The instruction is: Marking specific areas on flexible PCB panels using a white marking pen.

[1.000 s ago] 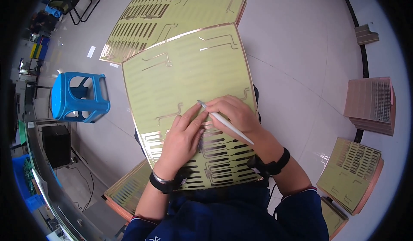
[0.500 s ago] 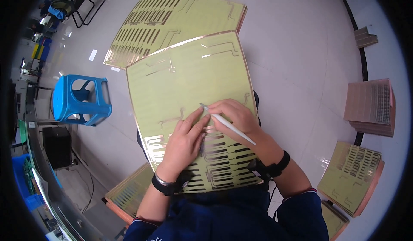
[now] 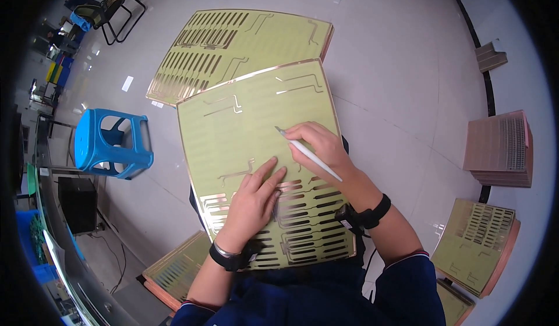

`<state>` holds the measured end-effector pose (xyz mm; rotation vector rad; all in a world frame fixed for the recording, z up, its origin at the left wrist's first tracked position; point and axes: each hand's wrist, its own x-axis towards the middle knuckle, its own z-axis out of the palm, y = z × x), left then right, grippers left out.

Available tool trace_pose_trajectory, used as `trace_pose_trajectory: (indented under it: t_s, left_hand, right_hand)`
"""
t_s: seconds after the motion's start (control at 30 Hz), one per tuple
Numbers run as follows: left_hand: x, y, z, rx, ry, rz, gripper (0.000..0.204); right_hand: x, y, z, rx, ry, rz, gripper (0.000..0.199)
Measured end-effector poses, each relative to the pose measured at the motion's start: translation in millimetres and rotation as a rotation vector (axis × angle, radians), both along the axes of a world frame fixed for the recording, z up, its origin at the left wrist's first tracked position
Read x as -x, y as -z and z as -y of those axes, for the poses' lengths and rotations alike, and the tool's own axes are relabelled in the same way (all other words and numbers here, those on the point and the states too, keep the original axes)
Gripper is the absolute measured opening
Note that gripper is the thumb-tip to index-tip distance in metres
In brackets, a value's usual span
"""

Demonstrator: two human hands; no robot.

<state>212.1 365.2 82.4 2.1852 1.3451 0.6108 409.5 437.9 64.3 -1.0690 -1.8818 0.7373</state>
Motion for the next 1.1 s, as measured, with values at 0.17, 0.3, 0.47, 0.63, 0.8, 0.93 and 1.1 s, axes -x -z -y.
trace_pose_trajectory:
  t_s: [0.17,0.3,0.47,0.63,0.8,0.93,1.1]
  left_hand:
    - [0,1,-1,-0.011,0.002,-0.005,0.048]
    - [0,1,0,-0.013,0.002,-0.005,0.048]
    - [0,2,0,-0.024,0.005,0.0,0.048]
    - [1,1,-1,-0.023,0.007,-0.004,0.048]
    - [0,0,0,-0.033,0.004,-0.003,0.047]
    - [1,4,0,-0.041,0.004,0.02,0.046]
    - [3,3,1,-0.034,-0.001,0.013,0.045]
  right_hand:
    - [1,2,-2,-0.028,0.017,0.007,0.018]
    - [2,3,-2,-0.039,0.028,0.003,0.018]
    - [1,3,-1,-0.028,0.019,-0.006,0.017]
    - [2,5,-2,-0.038,0.033,-0.004,0.017]
    - [4,6,-3,-0.046,0.053,-0.013,0.017]
    - [6,-2,-1,0.054,0.045,-0.032,0.016]
    - [13,-9,-8,0.081,0.016,-0.036,0.016]
